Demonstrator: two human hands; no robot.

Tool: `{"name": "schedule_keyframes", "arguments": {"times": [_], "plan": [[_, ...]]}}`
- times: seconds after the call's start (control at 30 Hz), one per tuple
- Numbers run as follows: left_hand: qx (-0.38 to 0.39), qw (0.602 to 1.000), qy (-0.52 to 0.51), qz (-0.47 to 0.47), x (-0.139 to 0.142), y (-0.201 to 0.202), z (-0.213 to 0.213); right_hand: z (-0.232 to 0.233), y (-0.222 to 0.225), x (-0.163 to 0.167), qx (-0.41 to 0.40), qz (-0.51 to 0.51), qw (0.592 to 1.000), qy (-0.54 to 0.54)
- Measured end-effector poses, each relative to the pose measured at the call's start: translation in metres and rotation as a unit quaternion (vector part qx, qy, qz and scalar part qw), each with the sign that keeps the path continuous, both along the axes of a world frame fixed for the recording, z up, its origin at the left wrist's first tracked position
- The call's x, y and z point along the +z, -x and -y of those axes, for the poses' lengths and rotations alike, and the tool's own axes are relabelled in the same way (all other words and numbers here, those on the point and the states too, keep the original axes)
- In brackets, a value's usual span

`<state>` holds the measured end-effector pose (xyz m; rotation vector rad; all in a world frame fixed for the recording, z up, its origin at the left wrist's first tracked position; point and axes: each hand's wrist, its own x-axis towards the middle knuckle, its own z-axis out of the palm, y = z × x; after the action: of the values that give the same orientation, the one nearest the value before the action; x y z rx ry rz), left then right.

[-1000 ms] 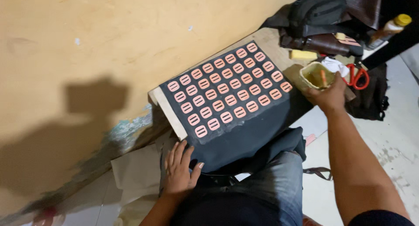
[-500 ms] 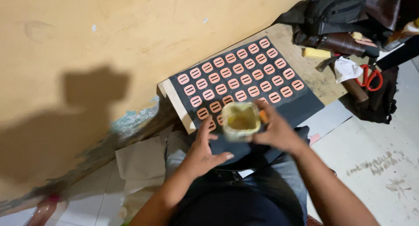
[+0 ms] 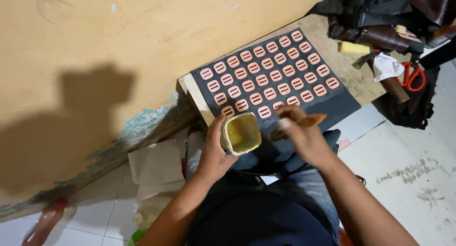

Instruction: The person uses a small brush to apply a yellowish liquid from a plastic container onto pink rectangular shapes arranged on a black mat. The person repeatedly dips the brush into the container and paints each shape in sequence.

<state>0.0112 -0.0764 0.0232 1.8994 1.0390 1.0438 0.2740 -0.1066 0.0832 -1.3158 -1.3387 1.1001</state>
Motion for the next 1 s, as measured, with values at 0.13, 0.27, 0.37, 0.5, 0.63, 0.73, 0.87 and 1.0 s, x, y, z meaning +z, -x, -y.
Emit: {"name": "schedule_keyframes", "arguments": {"times": [0.13,0.27,0.37,0.5,0.63,0.73,0.87,1.0], "plan": [[-0.002,1.000,0.005,0.015,-0.004,-0.006,0.001,-0.003,0.026,-0.003,0.039,0.051,0.998,-0.013],[-0.004,1.000,0.023,-0.010,-0.002,-0.007,0.002,-0.012,0.036,-0.010,0.066,0.133,0.987,-0.061],[-0.004,1.000,0.016,-0.013,0.000,-0.007,0.004,-0.015,0.045,-0.016,0.050,0.145,0.988,-0.003],[0.001,1.000,-0.008,-0.001,0.000,-0.009,0.003,-0.015,0.048,-0.016,0.052,0.185,0.978,-0.084],[0.042,0.999,-0.023,-0.003,-0.002,-0.010,-0.004,-0.005,0.037,-0.005,0.009,0.126,0.971,-0.205],[0.070,0.996,-0.009,0.051,-0.008,-0.011,-0.014,0.001,0.022,-0.002,0.061,0.049,0.992,-0.098],[0.124,0.983,0.099,0.089,-0.016,-0.010,-0.032,-0.007,-0.014,-0.014,-0.082,-0.101,0.991,0.031],[0.128,0.979,0.086,0.134,-0.024,-0.005,-0.050,-0.037,-0.041,-0.052,-0.130,-0.006,0.985,0.109]]}}
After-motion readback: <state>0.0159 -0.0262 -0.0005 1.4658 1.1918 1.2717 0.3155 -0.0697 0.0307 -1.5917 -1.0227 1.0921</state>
